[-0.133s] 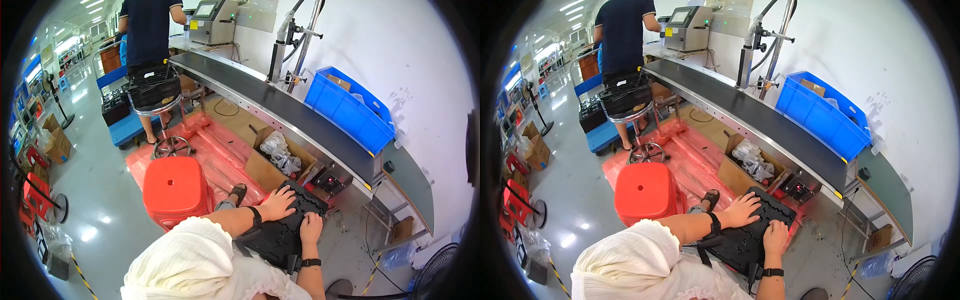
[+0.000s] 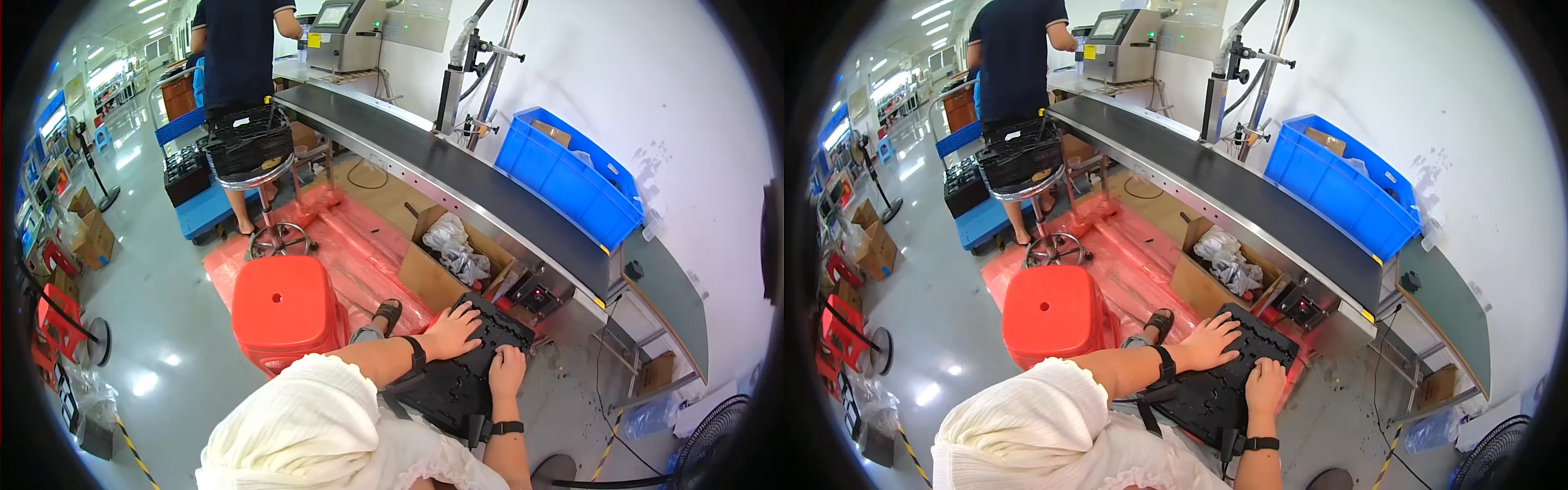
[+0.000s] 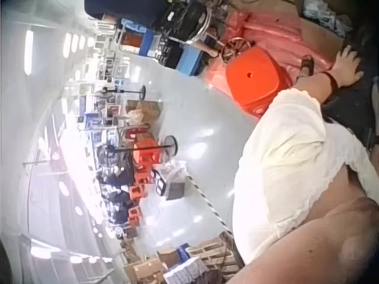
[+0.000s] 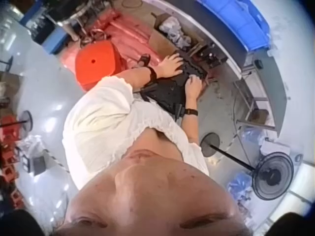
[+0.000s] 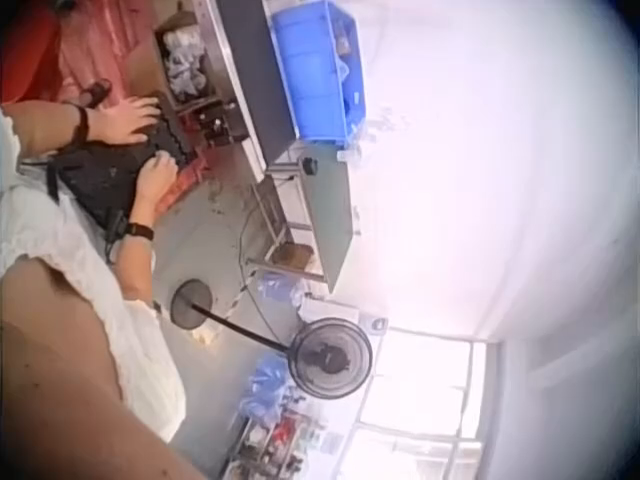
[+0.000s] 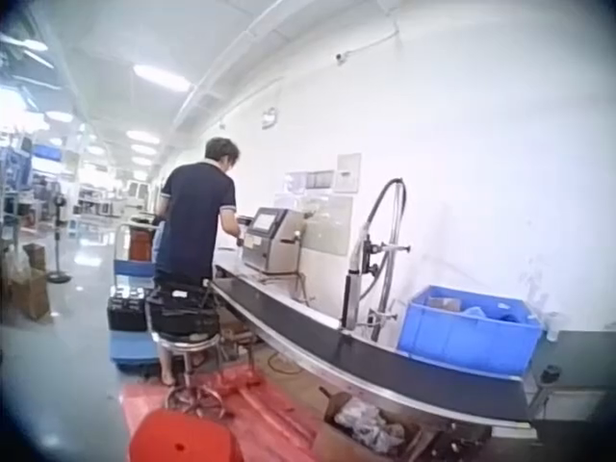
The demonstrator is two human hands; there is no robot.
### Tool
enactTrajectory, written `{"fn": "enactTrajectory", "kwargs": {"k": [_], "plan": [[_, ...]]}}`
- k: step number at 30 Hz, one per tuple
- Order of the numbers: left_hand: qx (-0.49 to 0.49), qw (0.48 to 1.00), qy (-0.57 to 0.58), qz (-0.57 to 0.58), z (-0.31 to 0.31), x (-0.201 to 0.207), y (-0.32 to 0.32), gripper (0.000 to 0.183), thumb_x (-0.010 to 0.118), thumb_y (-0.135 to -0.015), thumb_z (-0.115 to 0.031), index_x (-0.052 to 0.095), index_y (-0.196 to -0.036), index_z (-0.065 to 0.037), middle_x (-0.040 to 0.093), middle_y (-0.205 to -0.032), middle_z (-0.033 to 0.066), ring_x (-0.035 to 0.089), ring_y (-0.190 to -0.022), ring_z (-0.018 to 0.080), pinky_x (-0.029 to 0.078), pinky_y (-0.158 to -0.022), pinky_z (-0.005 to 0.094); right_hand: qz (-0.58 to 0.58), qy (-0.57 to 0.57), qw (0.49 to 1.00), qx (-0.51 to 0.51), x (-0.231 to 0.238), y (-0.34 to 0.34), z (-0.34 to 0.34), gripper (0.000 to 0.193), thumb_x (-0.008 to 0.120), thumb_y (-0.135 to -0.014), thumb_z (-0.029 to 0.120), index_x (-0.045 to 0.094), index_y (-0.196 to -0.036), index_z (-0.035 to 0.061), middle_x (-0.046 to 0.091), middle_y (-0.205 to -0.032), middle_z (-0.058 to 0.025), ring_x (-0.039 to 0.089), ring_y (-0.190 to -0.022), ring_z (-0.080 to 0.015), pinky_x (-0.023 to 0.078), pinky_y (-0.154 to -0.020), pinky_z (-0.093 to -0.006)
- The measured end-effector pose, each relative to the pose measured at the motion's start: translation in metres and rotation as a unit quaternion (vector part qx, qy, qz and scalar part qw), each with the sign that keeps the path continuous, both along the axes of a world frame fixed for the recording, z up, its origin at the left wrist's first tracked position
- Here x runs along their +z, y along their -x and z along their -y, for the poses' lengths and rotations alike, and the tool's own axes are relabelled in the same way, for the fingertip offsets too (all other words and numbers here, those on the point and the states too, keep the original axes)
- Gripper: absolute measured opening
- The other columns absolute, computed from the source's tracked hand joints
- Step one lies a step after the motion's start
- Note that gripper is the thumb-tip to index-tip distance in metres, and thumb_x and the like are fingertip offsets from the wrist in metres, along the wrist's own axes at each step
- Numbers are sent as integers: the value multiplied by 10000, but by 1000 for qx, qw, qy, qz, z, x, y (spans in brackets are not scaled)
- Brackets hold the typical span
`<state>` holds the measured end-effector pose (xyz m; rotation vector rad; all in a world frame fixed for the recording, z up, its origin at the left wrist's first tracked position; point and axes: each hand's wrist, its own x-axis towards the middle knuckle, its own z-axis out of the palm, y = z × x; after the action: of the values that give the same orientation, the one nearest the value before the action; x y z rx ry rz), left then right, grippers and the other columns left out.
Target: The recorder is assembling black plastic components by placing them into specialized trays on a conveyor belt system.
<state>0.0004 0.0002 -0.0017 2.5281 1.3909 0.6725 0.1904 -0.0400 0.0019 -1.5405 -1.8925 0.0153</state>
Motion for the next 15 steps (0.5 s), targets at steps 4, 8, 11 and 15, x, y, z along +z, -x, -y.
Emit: {"fn": "enactTrajectory", "kwargs": {"k": [4,8,11,15], "plan": [[0,1000,-3,1,-2,-2,0,536,494,-914,-437,512,-1275,-41,401,-1399,127,247,-1370,327,301,-1062,492,-1,2,1000,1,-1,0,-1,76,548,-774,26,599,-829,36,575,-818,-127,530,-810,-328,424,-735,-426],[-3,1000,-1,-2,-1,0,-1,539,492,-914,-438,511,-1276,-40,401,-1398,128,248,-1370,328,300,-1063,493,-4,7,1000,0,-2,-2,-2,74,546,-777,29,599,-829,35,577,-818,-127,531,-809,-327,424,-735,-427],[-1,1000,-2,-4,-2,-2,-1,541,490,-914,-440,509,-1278,-40,401,-1398,129,250,-1369,328,300,-1064,493,-5,1,1000,5,-3,-2,-2,73,546,-780,32,600,-827,36,577,-815,-126,531,-805,-328,424,-732,-425],[-6,1000,2,4,-3,-4,-1,538,487,-917,-433,503,-1281,-37,381,-1413,130,224,-1379,316,308,-1036,521,-2,-7,1000,6,-3,-2,-2,69,548,-782,37,602,-825,41,577,-812,-122,533,-800,-323,425,-725,-421]]}}
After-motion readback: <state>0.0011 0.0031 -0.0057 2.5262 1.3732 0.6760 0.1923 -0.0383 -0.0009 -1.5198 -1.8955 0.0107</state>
